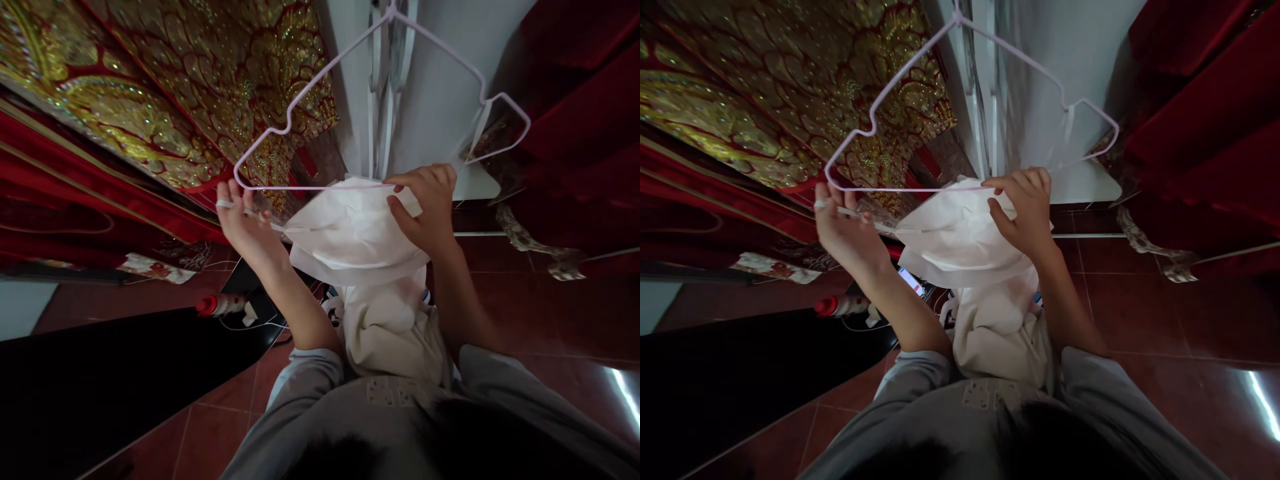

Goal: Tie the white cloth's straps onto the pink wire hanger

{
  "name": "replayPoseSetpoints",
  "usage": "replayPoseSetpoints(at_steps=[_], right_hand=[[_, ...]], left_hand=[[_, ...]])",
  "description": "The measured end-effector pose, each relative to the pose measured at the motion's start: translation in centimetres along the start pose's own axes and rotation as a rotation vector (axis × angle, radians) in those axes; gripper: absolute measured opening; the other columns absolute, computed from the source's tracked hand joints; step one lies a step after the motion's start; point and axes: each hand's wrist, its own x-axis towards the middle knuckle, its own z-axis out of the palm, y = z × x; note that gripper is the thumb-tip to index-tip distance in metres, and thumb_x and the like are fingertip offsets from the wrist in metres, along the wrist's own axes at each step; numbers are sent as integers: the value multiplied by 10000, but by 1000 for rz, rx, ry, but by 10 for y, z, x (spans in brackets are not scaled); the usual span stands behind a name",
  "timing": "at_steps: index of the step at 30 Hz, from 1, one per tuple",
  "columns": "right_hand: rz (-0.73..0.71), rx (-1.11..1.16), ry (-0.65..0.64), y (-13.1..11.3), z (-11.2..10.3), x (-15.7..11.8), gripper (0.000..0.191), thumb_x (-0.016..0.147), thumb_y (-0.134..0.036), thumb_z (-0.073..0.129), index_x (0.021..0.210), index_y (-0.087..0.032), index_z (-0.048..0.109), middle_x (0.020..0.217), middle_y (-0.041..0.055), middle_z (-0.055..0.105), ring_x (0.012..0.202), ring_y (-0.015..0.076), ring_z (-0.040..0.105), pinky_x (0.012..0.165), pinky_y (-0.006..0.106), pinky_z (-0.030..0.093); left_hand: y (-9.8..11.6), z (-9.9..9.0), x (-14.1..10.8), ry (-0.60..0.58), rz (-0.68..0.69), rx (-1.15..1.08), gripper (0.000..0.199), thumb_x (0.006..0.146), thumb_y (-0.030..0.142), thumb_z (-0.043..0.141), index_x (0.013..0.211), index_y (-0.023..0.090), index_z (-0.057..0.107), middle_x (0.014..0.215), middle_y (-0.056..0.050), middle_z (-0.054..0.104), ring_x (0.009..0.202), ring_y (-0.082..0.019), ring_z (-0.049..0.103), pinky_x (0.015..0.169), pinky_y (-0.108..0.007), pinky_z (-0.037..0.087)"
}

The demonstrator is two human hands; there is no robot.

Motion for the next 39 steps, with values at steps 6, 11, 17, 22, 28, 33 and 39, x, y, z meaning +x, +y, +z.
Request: replayPoseSetpoints(at_steps=[6,11,17,22,28,33,39], right_hand=[[-12,-10,-3,-2,2,0,272,900,-240,567,1124,-313,701,922,39,691,961,268,612,1057,572,449],[27,11,2,-7,4,-3,253,911,-252,569,1117,-328,695,935,42,683,990,279,622,1080,572,435],[16,28,57,-10,8,-8,199,948,-301,564,1089,-338,699,895,33,664,967,273,622,1125,590,410],[64,30,51,-7,6,-11,183,950,-324,552,1052,-342,703,864,29,653,999,278,619,1193,604,347],[50,33,-150,-6,-18,2,192,865,-403,705,1028,-303,696,852,3,667,884,240,597,1064,518,422],[16,90,-310,-5,-32,27,191,972,-463,634,1008,-299,724,810,-4,699,755,198,622,840,405,465],[-63,75,725,37,-42,13,139,937,-381,684,1049,-307,723,976,46,676,948,258,635,881,450,482]], left_hand=[[-14,29,-20,-282,-67,69,279,953,359,710,1183,202,694,1307,-114,737,1183,-249,693,633,-235,480],[-17,39,-32,-450,-112,74,281,958,443,728,1149,237,738,1134,-96,783,1043,-227,740,578,-223,480],[-25,37,-45,-419,-130,125,261,969,486,727,988,226,737,901,-69,761,924,-192,754,492,-197,420],[-32,38,-57,-384,-112,119,334,925,557,764,949,231,693,878,-47,725,957,-187,764,485,-185,391],[-38,45,-61,-352,-83,78,435,863,620,810,894,224,633,803,-19,642,913,-181,748,482,-184,364],[-36,53,-56,-267,32,129,417,908,633,748,917,236,619,756,-1,593,835,-162,707,491,-200,378],[-31,50,-52,-283,8,114,333,948,550,735,914,233,637,758,-10,602,829,-166,719,478,-203,392]])
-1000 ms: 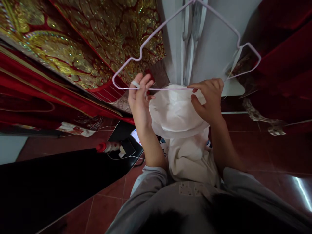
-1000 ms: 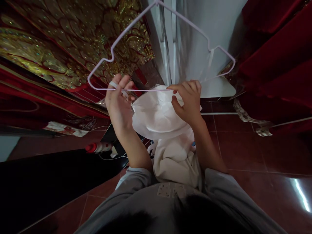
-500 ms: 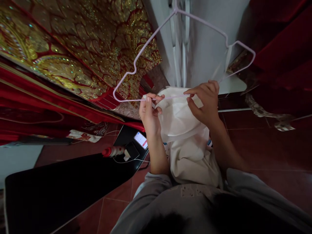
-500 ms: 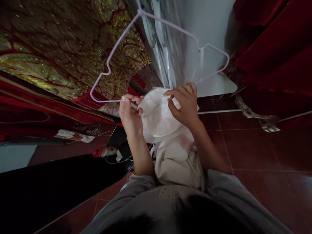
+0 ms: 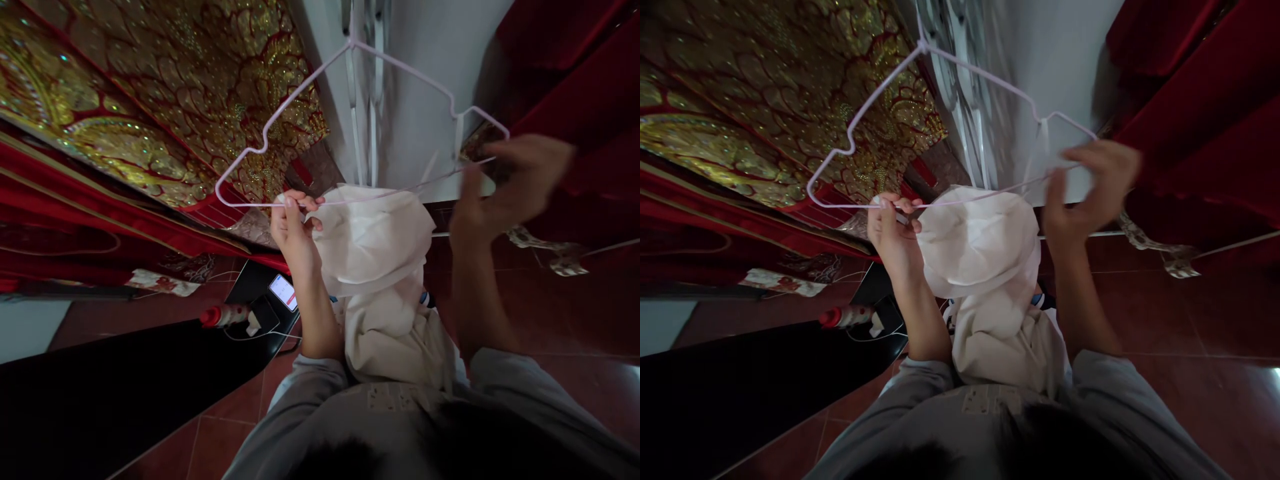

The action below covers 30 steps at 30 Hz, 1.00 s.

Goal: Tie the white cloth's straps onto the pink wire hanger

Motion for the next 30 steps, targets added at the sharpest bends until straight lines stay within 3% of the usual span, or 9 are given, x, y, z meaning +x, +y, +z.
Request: replayPoseSetpoints(at_steps=[2,5,9,13,16,20,23,26,30], right_hand=[[179,-17,143,17,-14,-4,140,881,-374,744,983,-284,717,951,56,636,916,248,611,855,444,475],[475,77,-243,27,-26,-9,80,826,-304,766,812,-249,711,792,51,665,737,207,619,730,411,493],[529,201,-549,5,-20,-19,81,864,-293,685,862,-268,762,840,54,774,790,229,718,744,420,569],[413,277,-446,-26,-10,-22,139,876,-244,661,793,-312,749,779,28,759,769,229,711,741,436,583],[246,301,-355,-32,-2,-10,205,903,-214,676,957,-347,822,838,13,792,805,227,750,778,441,622],[75,261,-100,-2,5,19,440,945,-216,733,1360,-362,741,1301,19,779,1208,266,759,1034,472,624],[-21,317,-62,33,-2,28,639,927,-147,773,1486,-418,626,1504,-68,652,1503,256,560,1289,497,424],[-7,270,69,49,-14,16,517,987,-146,694,1412,-441,679,1449,-111,681,1460,194,600,1282,460,421],[-39,131,267,20,-17,-6,374,1030,-399,652,1403,-412,673,1319,-39,732,1227,232,731,1075,492,567]], left_hand=[[0,0,1,-11,0,-5,320,946,541,735,910,235,648,756,-15,612,819,-169,713,471,-206,387],[-2,1,0,-17,8,-38,343,914,557,767,910,234,654,752,-15,617,816,-171,709,471,-206,382],[-4,4,-2,-14,2,-34,372,913,593,757,917,240,639,756,-16,614,833,-178,715,483,-211,391],[-3,1,0,-26,10,1,368,938,598,725,925,246,622,753,-17,618,823,-182,721,481,-220,395],[-1,-2,3,-28,20,-5,367,938,589,727,926,238,623,742,-13,612,802,-171,715,482,-214,398],[-2,-3,2,-54,9,-44,386,907,598,767,915,232,645,731,-5,617,778,-153,713,479,-193,397],[-5,-2,-1,-80,-7,-62,428,894,633,774,922,222,657,736,-5,631,775,-154,726,477,-181,397],[-7,-3,-1,-90,2,-69,423,904,628,771,926,219,663,740,-5,639,784,-153,733,485,-178,407],[-10,-3,1,-105,22,-90,331,961,550,738,969,224,679,764,-12,652,793,-152,729,497,-187,440]])
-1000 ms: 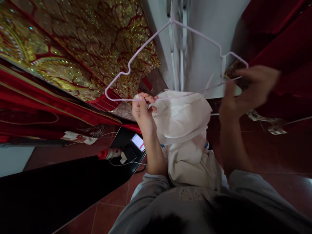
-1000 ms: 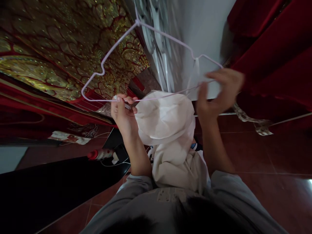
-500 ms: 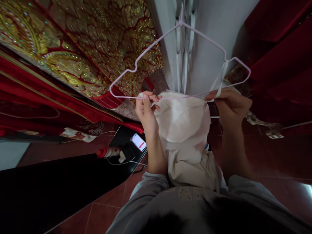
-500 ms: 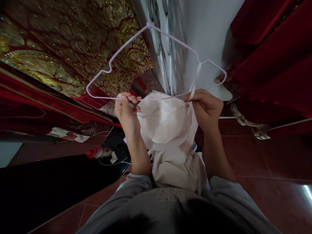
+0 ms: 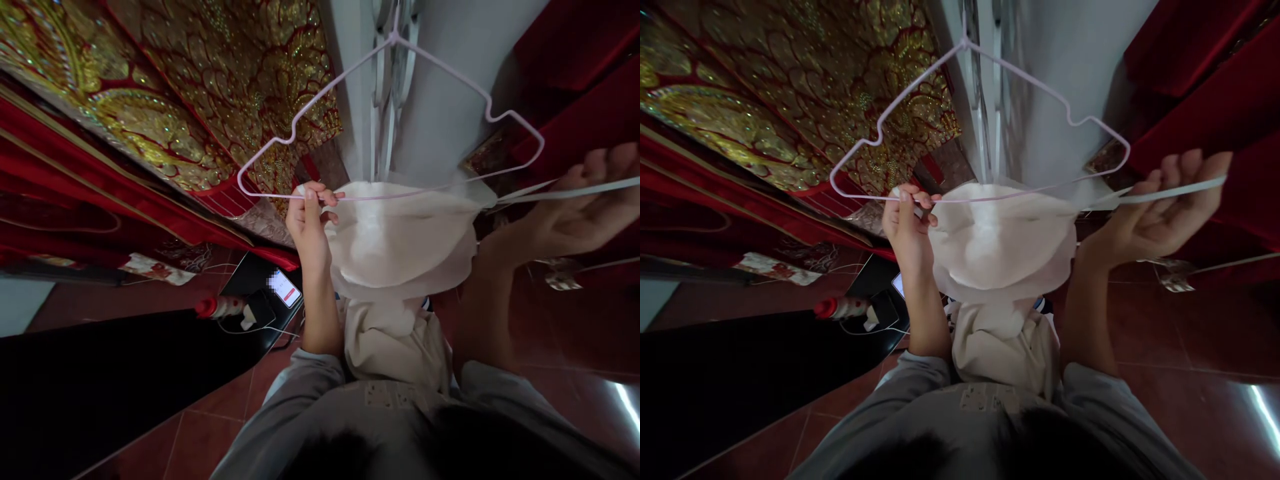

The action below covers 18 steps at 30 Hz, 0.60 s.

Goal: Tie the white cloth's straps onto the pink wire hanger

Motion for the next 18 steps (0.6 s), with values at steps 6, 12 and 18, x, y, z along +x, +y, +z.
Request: replayPoseSetpoints(at_steps=[6,12,18], right_hand=[[149,-43,-987,-54,29,-8,526,969,-648,621,1335,-275,688,1178,85,776,1155,318,714,1058,561,528],[186,-111,-1061,-55,30,-11,476,982,-566,631,1373,-295,661,1053,44,773,984,263,690,1028,516,485],[154,-93,-1028,-55,29,-17,438,978,-548,643,1347,-312,665,1058,51,767,1001,279,683,1036,534,478]], left_hand=[[-4,4,-7,-11,-22,-19,251,966,481,749,996,238,689,809,-14,675,898,-170,757,528,-175,476],[-1,-16,-7,36,-12,43,211,957,338,642,1064,187,744,1037,-101,806,902,-197,780,525,-203,493],[16,-65,18,287,264,294,338,854,92,516,970,182,821,1042,-77,832,1024,-241,793,559,-242,495]])
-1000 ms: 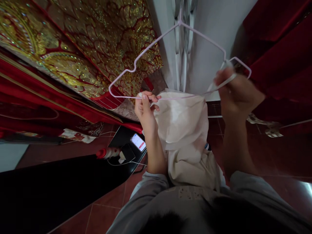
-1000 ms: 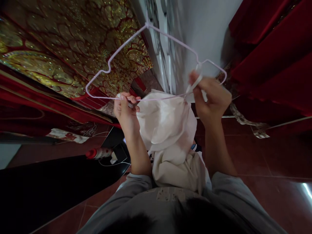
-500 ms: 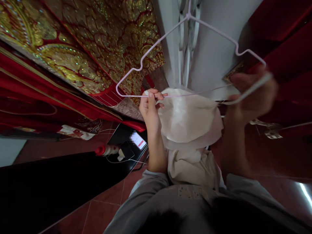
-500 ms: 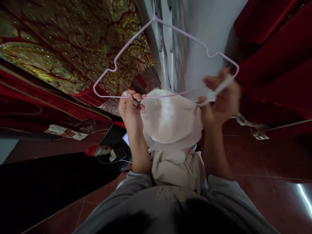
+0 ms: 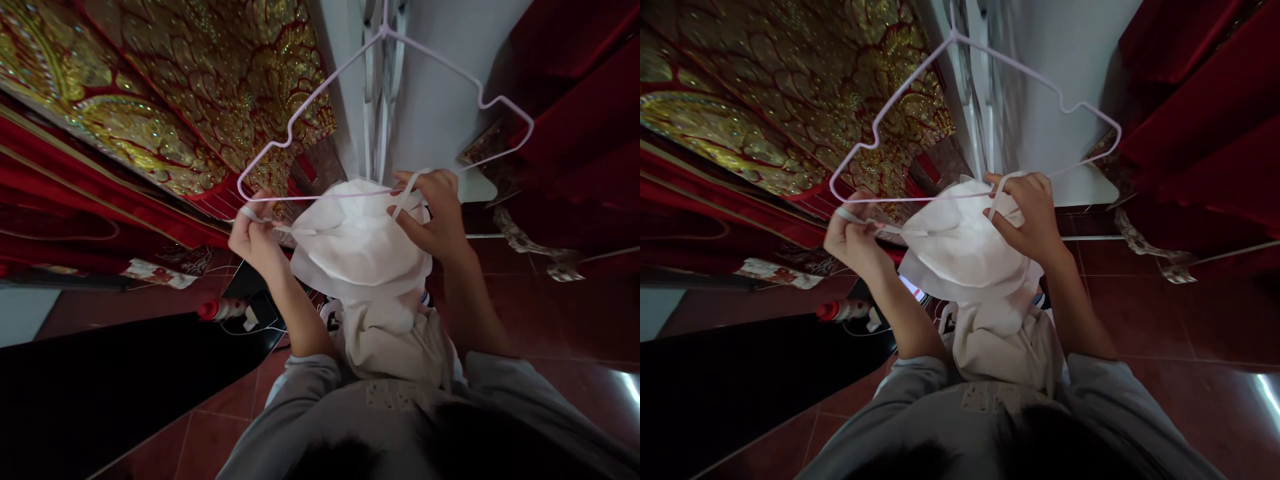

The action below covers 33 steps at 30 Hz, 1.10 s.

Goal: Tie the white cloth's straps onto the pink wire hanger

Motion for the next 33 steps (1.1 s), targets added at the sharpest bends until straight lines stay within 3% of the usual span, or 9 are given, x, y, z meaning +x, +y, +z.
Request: replayPoseSetpoints(at_steps=[6,11,15,20,23,26,28,31,33], right_hand=[[-7,-7,8,0,2,-2,421,969,-511,659,1343,-317,670,1055,55,768,1009,290,680,1055,564,471],[-2,3,33,-1,3,-2,404,972,-502,650,1336,-326,651,1112,53,784,1004,296,670,1062,577,456],[21,-11,25,1,3,0,432,962,-536,649,1340,-328,649,1104,57,776,990,296,662,1049,574,459],[61,-105,75,-1,5,2,433,946,-577,645,1298,-328,684,950,50,726,936,290,649,1067,593,451],[93,-110,52,-6,7,3,433,952,-614,624,1268,-329,704,951,58,718,943,292,647,1072,591,449],[123,-80,-8,-8,8,2,457,941,-652,620,1255,-332,711,959,64,724,967,306,650,1084,599,434],[128,-60,-28,-8,9,2,454,941,-656,614,1242,-332,715,998,73,736,1004,321,651,1102,610,414],[115,-55,-29,-8,8,1,424,955,-634,602,1220,-326,721,1076,78,750,1038,323,651,1110,599,402],[101,-62,-39,-9,6,2,403,967,-609,597,1220,-322,720,1052,69,751,1029,309,652,1092,570,414]], left_hand=[[10,-28,33,-177,172,114,280,931,193,659,1142,262,829,1133,-48,837,1166,-358,771,686,-405,632],[22,-27,43,-262,258,107,239,922,385,799,1156,346,828,1216,11,825,1203,-377,753,987,-590,623],[26,-6,47,-451,226,105,381,872,461,863,1206,293,793,1241,-28,808,1137,-289,767,1005,-491,628],[34,33,55,-519,184,232,258,906,300,849,734,209,679,695,8,649,891,-220,717,844,-353,602],[38,40,60,-576,147,206,270,943,151,783,707,186,656,690,15,628,900,-207,684,893,-349,575],[28,37,52,-434,171,29,70,917,126,775,911,194,757,892,8,748,937,-198,702,910,-360,566],[15,37,35,-248,113,-138,108,917,217,761,1020,237,734,1038,-3,776,976,-200,733,885,-366,571],[-3,42,4,-201,-120,-255,303,911,337,758,1172,283,614,1161,-33,764,1007,-198,751,923,-375,584],[-9,46,-7,-185,-140,-223,385,908,414,766,1215,301,565,1137,-40,758,994,-207,750,906,-378,591]])
